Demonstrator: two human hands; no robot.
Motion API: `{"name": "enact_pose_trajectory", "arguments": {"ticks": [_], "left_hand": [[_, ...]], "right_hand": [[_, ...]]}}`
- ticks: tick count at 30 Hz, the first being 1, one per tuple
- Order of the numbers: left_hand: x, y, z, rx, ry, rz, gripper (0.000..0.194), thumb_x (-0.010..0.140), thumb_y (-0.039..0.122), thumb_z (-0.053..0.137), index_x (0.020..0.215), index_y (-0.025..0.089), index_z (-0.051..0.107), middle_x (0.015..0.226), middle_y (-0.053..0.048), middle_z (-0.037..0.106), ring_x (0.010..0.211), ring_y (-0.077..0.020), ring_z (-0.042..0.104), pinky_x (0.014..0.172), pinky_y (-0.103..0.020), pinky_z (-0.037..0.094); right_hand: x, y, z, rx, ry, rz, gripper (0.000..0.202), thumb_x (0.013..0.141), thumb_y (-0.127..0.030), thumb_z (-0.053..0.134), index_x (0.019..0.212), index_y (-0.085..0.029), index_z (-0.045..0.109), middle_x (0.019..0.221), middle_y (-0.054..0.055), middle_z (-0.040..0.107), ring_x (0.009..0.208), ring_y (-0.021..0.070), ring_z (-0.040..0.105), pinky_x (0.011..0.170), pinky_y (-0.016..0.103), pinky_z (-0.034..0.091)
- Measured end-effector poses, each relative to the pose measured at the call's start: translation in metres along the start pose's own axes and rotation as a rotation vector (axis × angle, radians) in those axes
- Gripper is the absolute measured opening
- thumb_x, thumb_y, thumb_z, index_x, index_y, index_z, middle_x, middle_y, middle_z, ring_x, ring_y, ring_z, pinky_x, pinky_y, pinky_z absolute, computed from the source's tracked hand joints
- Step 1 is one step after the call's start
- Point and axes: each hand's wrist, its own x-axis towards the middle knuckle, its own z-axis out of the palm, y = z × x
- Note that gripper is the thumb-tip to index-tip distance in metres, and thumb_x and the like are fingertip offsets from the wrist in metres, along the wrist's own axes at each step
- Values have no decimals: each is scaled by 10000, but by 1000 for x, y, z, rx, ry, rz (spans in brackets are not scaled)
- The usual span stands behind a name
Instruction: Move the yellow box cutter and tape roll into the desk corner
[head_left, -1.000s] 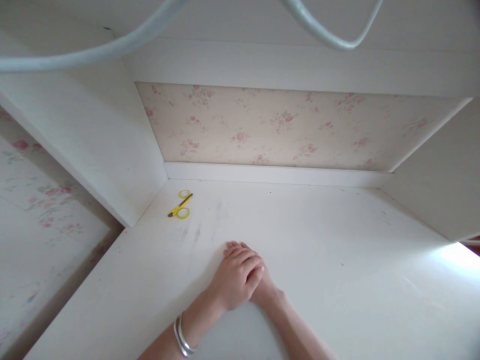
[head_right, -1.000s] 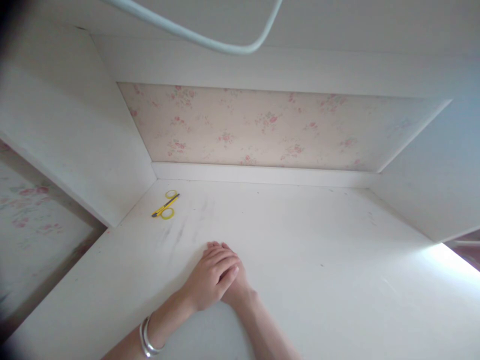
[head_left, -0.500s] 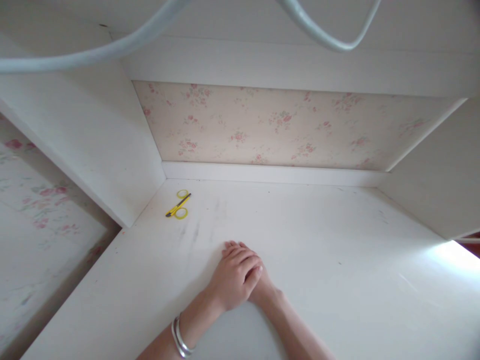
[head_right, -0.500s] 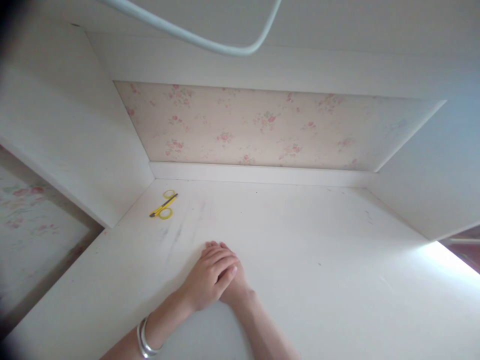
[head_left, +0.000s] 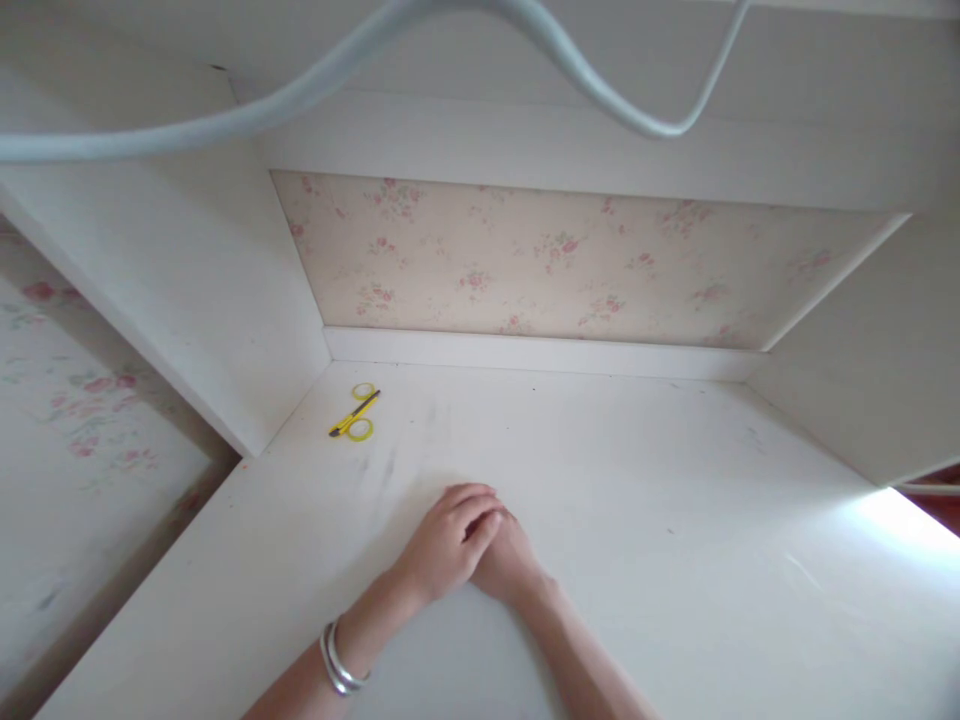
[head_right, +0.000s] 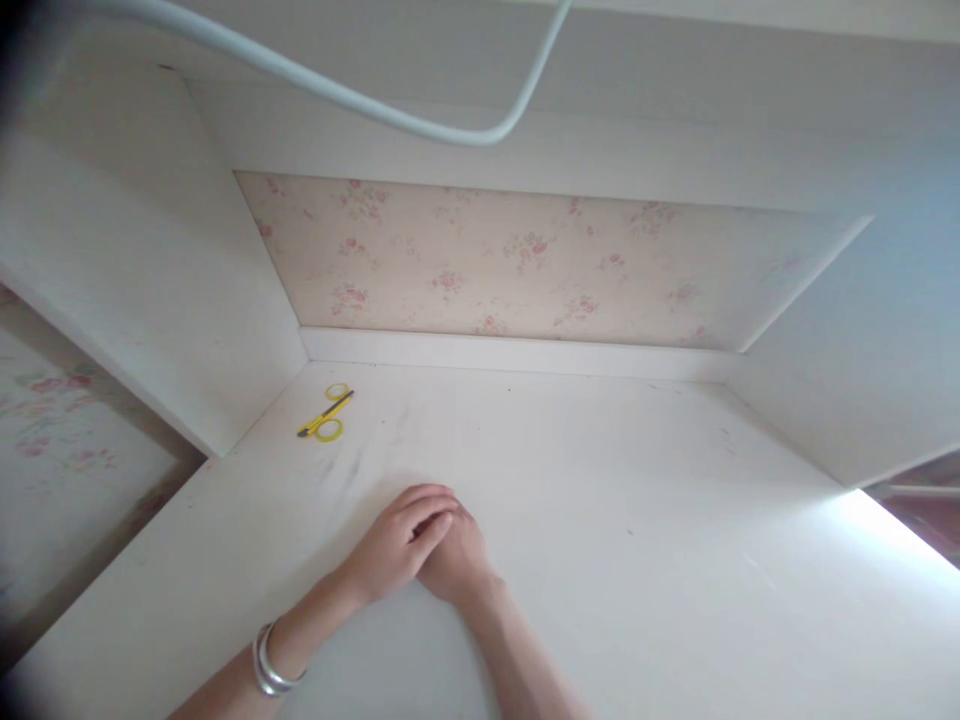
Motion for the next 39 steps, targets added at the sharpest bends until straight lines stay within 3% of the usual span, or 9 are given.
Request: {"name": "enact_pose_trajectory", "arguments": {"ticks": [5,9,13,18,22,26,29,35,39], "left_hand": [[28,-78,-67,296,88,-37,375,798,116,357,1058,200,614,1167,-33,579,1130,-162,486,1043,-342,347],[47,-157,-112,547,-40,-211,503,741,135,335,1209,130,521,1327,-44,474,1249,-177,384,1097,-347,249],[52,-210,-125,589,-175,-301,646,721,241,370,1347,82,354,1445,-70,319,1335,-231,253,1106,-382,192],[47,-230,-116,515,-231,-366,648,760,287,341,1353,27,315,1450,-130,290,1351,-250,215,1095,-402,203],[41,-224,-104,517,-230,-358,597,812,273,278,1336,-11,318,1445,-161,286,1351,-245,214,1092,-396,214],[29,-195,-77,539,-213,-324,555,817,228,285,1314,-8,353,1431,-170,313,1352,-246,209,1104,-389,193],[16,-155,-43,556,-147,-291,532,812,191,297,1306,7,371,1403,-174,360,1357,-243,196,1114,-404,169],[-11,-63,33,526,33,-216,480,813,182,360,1273,63,432,1390,-188,375,1366,-290,140,1077,-508,224],[-17,-21,69,456,112,-258,497,799,147,373,1268,-10,418,1396,-246,330,1362,-333,110,1065,-537,233]], "right_hand": [[12,-18,-18,-289,-176,-152,280,826,-220,516,1077,-258,635,1202,30,596,1141,202,515,1022,385,350],[14,-19,-16,-304,-153,-149,260,839,-220,501,1044,-272,653,1171,8,617,1114,174,534,991,348,378],[15,-17,-15,-291,-127,-148,260,855,-213,472,1012,-280,668,1124,-1,642,1082,164,555,972,336,395],[15,-14,-15,-288,-121,-140,272,867,-210,452,1015,-275,671,1114,-2,647,1073,156,560,971,325,399],[15,-14,-15,-271,-120,-135,283,870,-197,436,1000,-273,675,1101,-3,653,1070,151,562,969,318,401],[16,-13,-14,-207,-103,-128,286,861,-203,444,1038,-265,660,1067,11,665,1046,157,574,951,316,418],[17,-9,-16,-122,-2,-58,273,860,-235,448,1029,-249,662,1029,35,673,994,171,589,903,320,447],[23,11,-32,93,411,273,276,846,-366,446,899,-216,671,924,45,681,855,181,608,778,307,469],[25,18,-43,233,504,416,294,808,-392,467,895,-186,657,878,46,680,775,176,602,722,289,467]]}}
